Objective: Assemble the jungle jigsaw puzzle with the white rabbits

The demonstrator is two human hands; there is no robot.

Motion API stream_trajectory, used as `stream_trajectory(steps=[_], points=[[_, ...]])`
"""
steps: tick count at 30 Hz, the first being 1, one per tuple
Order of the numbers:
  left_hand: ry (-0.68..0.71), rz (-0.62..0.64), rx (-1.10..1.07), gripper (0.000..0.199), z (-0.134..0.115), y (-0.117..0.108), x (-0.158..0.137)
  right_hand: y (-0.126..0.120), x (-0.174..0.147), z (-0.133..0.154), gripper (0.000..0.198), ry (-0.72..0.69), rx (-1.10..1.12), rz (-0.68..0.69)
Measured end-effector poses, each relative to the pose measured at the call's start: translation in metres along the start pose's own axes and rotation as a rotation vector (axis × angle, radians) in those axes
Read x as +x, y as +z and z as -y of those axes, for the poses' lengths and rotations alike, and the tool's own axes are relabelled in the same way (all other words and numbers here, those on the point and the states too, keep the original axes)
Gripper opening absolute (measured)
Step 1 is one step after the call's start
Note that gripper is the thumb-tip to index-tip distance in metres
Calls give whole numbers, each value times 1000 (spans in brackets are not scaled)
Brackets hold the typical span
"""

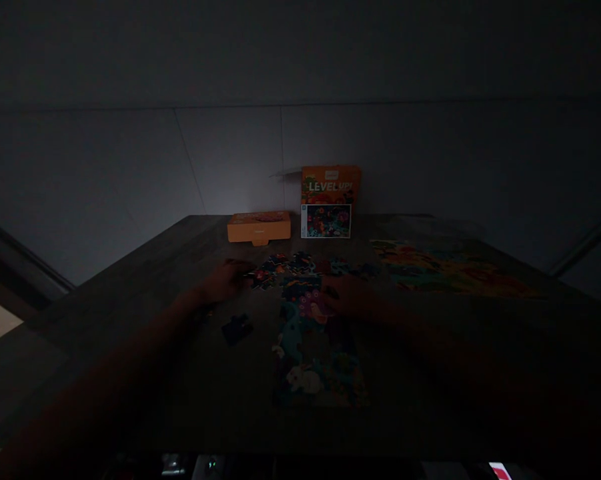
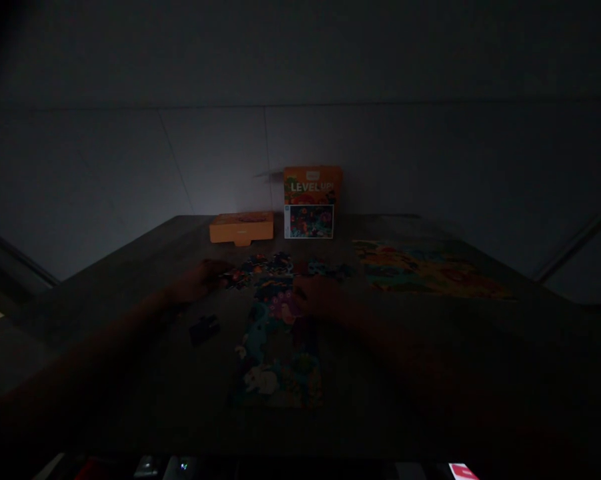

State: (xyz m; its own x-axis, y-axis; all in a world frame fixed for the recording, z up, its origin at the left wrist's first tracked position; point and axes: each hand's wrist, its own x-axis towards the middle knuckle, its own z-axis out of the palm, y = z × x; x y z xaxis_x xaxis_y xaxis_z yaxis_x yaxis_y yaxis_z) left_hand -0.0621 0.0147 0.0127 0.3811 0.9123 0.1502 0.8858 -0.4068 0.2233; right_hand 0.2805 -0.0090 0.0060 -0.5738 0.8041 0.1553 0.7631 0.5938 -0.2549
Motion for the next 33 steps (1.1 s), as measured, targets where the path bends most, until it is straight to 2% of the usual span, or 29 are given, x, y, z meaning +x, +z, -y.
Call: stream_trajectory(steps=[5,9,12,16,23,30,33], points=[[-42,12,-112,52,4,-1,3,-1,0,1,21,14,-10,13],[-87,-77,-195,52,6,-12,-2,0,0,-1,21,-2,31,15],[-153,-148,-178,54,5,-18,-6,1,0,-1,20,9,3,0],[-252,-120,-198,53,3,-19,-8,1,0,0,19,-7,5,-7],[-217,-101,-172,45,0,-19,-8,3,1,-2,22,2,-4,-1],[-210,-134,-144,36,2,-16,-4,2,0,-1,19,-5,-6,-17],[-205,-125,-163,45,2,-14,-3,2,0,-1,20,-12,-15,-10]])
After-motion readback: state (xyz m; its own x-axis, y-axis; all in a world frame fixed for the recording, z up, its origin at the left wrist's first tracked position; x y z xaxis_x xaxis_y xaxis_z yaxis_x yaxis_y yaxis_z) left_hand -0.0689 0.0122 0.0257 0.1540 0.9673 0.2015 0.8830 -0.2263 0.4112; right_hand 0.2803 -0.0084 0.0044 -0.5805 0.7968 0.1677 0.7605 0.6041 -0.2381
